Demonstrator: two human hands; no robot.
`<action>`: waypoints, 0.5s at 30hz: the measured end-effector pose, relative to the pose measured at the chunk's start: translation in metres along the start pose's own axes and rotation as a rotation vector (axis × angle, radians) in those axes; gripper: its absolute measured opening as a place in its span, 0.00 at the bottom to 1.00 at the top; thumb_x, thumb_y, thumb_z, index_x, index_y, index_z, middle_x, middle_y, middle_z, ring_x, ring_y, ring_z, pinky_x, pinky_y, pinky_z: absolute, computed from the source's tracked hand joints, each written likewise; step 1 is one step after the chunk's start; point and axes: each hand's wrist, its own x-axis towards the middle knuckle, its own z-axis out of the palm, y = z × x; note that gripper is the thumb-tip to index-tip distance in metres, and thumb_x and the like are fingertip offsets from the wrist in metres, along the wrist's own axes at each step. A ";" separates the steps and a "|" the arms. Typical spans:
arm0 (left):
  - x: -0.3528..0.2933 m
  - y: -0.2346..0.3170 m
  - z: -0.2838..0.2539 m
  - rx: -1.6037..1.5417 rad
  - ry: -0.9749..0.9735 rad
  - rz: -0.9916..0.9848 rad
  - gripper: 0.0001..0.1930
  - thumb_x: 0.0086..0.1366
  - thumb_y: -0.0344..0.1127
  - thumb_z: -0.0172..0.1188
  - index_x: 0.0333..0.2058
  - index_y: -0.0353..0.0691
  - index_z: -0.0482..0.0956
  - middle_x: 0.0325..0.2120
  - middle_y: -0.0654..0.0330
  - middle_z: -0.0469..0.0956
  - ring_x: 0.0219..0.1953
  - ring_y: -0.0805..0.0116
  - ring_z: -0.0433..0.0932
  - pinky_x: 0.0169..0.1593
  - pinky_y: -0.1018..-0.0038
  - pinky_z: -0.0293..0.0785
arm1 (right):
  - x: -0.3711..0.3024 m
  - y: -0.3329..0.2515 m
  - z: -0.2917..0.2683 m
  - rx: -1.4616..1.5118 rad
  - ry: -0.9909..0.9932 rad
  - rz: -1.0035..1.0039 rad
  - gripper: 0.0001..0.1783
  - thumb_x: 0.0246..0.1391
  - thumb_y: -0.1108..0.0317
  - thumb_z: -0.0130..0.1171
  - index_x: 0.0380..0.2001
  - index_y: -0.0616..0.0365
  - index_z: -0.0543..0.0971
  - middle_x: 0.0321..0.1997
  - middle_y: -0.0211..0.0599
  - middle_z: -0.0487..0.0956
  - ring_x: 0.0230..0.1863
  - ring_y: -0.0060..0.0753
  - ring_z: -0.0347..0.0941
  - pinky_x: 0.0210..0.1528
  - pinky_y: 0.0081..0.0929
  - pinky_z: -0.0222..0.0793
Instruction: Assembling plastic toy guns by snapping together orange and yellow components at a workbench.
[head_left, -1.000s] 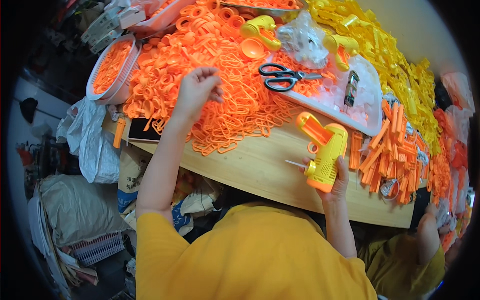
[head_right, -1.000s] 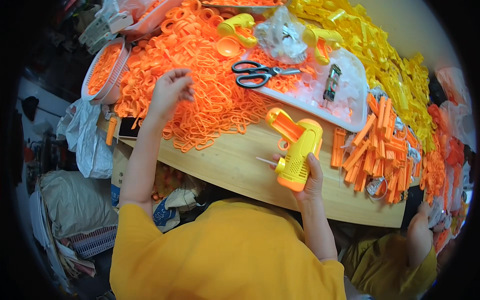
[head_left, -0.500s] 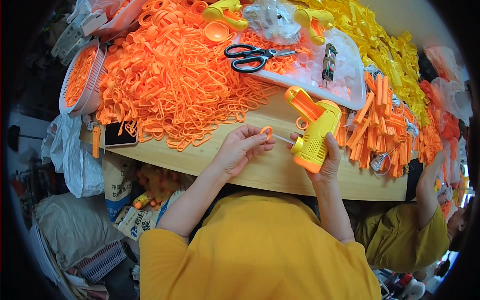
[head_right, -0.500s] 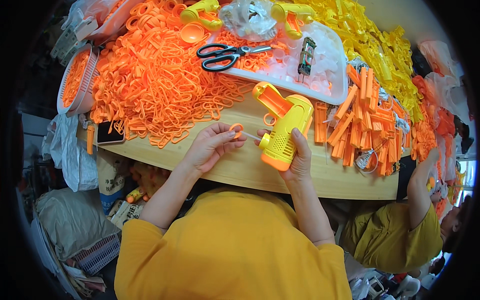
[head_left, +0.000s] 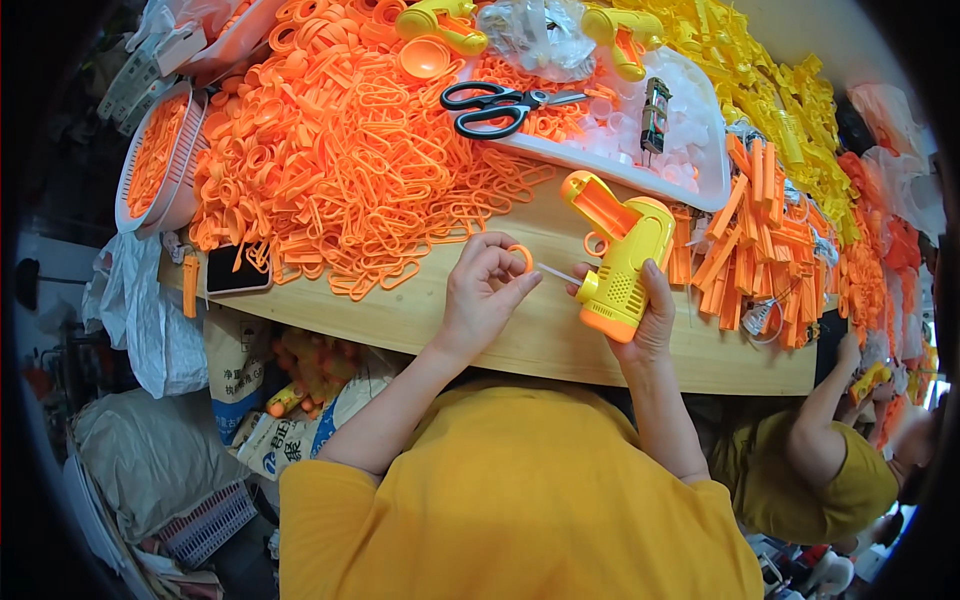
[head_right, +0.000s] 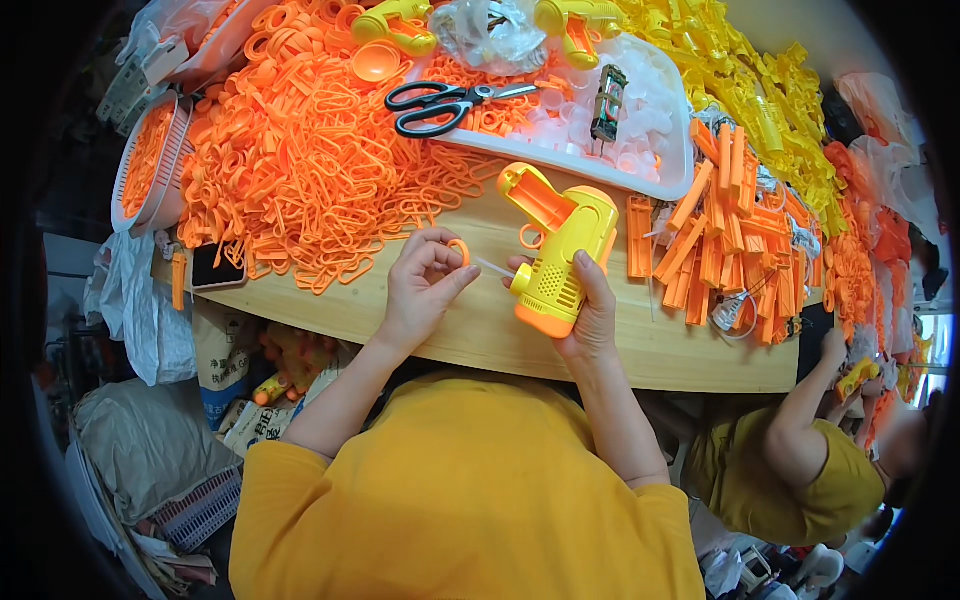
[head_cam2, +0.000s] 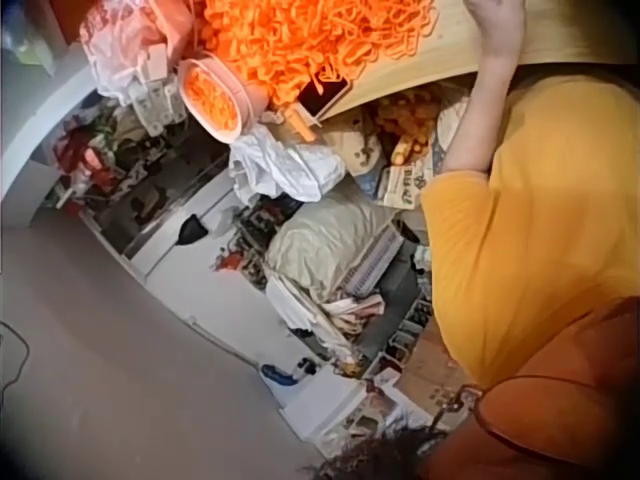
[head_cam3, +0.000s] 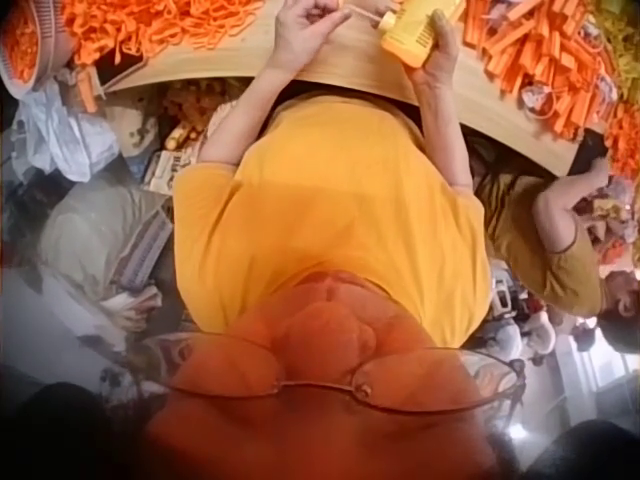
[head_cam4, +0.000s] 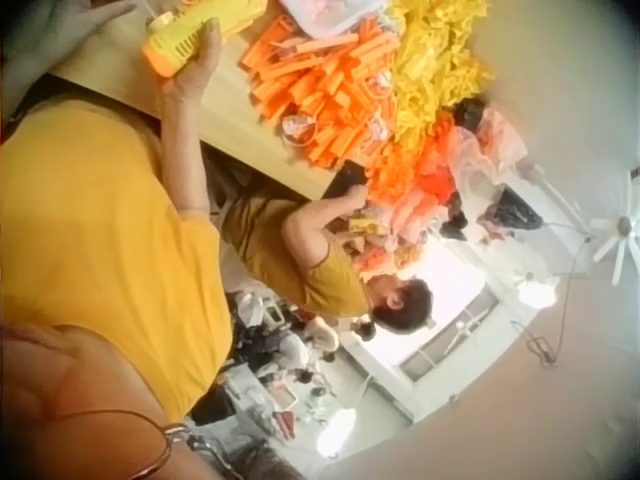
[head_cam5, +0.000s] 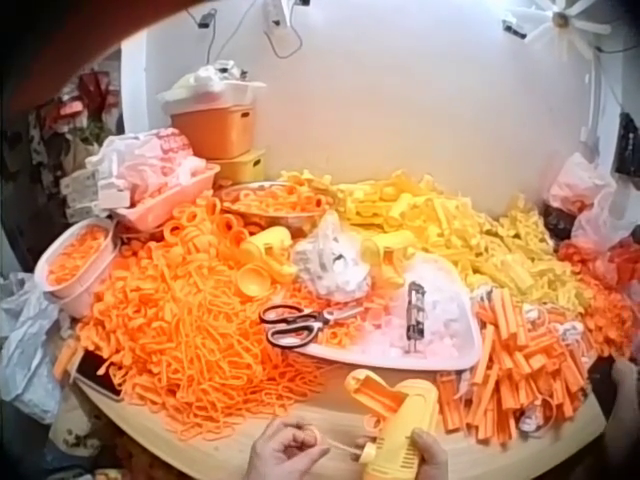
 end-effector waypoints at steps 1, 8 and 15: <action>0.000 0.001 -0.002 0.104 0.011 0.100 0.05 0.57 0.25 0.63 0.30 0.35 0.75 0.41 0.58 0.73 0.36 0.77 0.74 0.39 0.81 0.74 | 0.000 0.001 -0.001 0.001 0.001 0.001 0.31 0.52 0.50 0.57 0.52 0.59 0.66 0.45 0.44 0.75 0.45 0.53 0.76 0.45 0.55 0.73; -0.001 0.001 0.000 -0.516 -0.031 -0.192 0.11 0.59 0.25 0.61 0.41 0.35 0.74 0.40 0.58 0.74 0.36 0.74 0.76 0.42 0.78 0.75 | 0.001 0.002 -0.002 0.013 -0.003 0.008 0.31 0.52 0.51 0.57 0.53 0.60 0.66 0.45 0.44 0.75 0.45 0.52 0.76 0.45 0.55 0.73; -0.002 0.005 0.007 -0.737 -0.144 -0.408 0.19 0.64 0.28 0.55 0.54 0.36 0.68 0.42 0.56 0.75 0.41 0.71 0.78 0.47 0.73 0.77 | 0.004 0.007 -0.001 0.002 -0.045 0.001 0.34 0.51 0.53 0.57 0.56 0.63 0.63 0.49 0.49 0.74 0.50 0.49 0.73 0.53 0.48 0.70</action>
